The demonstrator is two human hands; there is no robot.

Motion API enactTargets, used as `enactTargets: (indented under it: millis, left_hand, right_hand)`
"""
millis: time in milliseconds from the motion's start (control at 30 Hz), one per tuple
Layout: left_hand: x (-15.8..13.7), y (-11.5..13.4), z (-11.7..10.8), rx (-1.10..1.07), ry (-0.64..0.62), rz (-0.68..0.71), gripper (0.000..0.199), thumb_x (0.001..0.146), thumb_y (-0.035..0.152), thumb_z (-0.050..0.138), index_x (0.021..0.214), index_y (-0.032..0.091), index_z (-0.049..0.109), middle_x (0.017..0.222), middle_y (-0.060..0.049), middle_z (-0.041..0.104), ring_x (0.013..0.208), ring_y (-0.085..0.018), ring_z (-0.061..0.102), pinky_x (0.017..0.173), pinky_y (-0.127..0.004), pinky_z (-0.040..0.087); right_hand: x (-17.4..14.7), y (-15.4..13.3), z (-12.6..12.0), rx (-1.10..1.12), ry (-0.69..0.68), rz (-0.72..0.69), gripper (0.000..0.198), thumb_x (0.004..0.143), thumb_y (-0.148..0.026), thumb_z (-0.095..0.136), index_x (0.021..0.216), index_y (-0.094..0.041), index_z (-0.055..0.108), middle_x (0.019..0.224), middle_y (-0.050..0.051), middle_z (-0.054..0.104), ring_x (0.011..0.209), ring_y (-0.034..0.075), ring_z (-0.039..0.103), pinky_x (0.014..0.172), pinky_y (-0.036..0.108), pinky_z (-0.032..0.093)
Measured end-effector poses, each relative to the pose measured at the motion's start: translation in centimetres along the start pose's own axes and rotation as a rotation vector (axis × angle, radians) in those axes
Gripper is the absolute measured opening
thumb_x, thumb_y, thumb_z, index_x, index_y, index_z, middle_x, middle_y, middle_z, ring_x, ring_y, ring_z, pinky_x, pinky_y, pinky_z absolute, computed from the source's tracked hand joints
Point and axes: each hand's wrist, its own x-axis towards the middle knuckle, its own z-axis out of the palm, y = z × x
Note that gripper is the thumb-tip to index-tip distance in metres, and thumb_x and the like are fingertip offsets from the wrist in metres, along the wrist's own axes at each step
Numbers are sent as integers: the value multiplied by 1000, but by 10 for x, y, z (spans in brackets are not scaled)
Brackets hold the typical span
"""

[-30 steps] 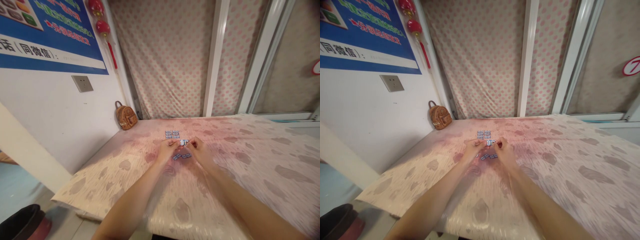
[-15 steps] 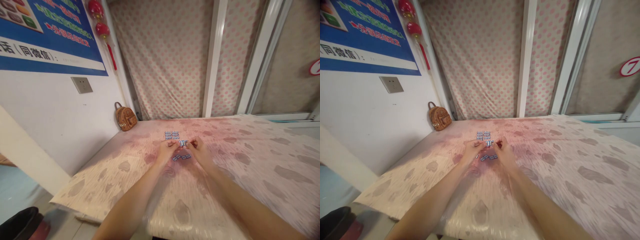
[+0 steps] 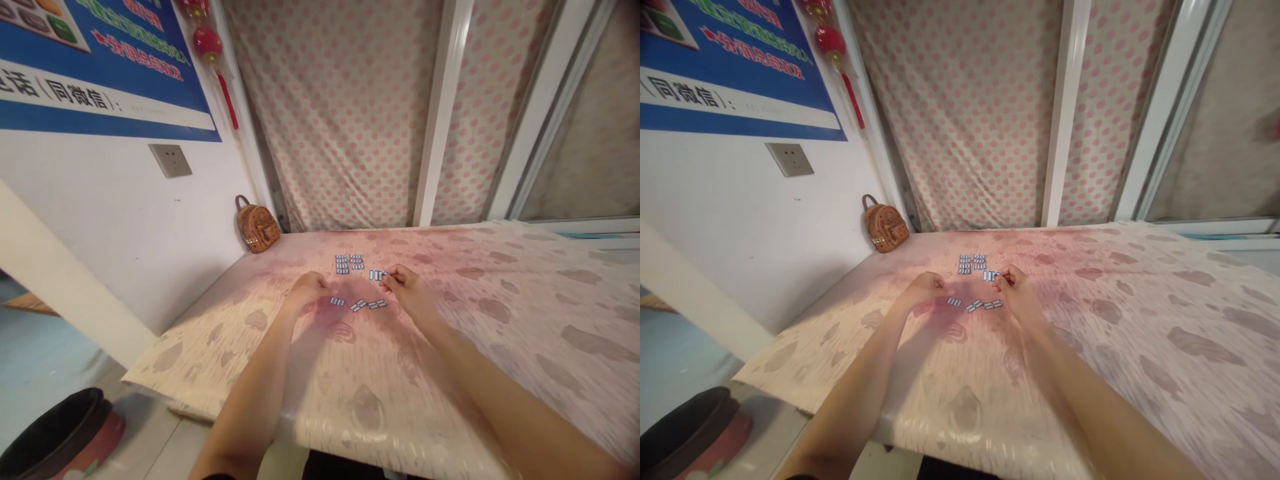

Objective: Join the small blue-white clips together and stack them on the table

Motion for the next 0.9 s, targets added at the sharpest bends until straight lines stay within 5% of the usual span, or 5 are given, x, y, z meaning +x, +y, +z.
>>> enactTargets:
  millis: [133, 467, 667, 900]
  left_hand:
    - [2, -14, 0, 112, -94, -53, 29, 52, 34, 87, 61, 16, 66, 55, 0, 59, 56, -15, 55, 54, -23, 38]
    - [3, -17, 14, -87, -144, -27, 20, 58, 21, 82, 60, 15, 63, 56, 0, 60, 56, -14, 55, 53, -22, 36]
    - [-1, 17, 17, -565, -121, 140, 33, 60, 35, 85, 73, 13, 64, 70, -3, 65, 63, -11, 57, 62, -23, 41]
    - [-11, 46, 44, -681, -43, 227, 37, 64, 43, 83, 72, 12, 63, 69, 0, 60, 63, -9, 51, 64, -23, 39]
  right_hand:
    - [0, 2, 0, 1, 12, 12, 15, 78, -36, 56, 76, -21, 55, 68, 2, 66, 65, 17, 63, 66, 31, 47]
    - [2, 4, 0, 0, 13, 25, 15, 77, -37, 55, 76, -22, 54, 67, 1, 64, 64, 16, 61, 65, 30, 47]
    - [0, 4, 4, -15, 16, 21, 12, 77, -34, 53, 74, -22, 54, 68, 1, 65, 63, 16, 61, 64, 29, 46]
    - [1, 8, 6, 78, -41, 42, 16, 74, -38, 58, 74, -23, 56, 65, 0, 64, 62, 16, 61, 64, 30, 48]
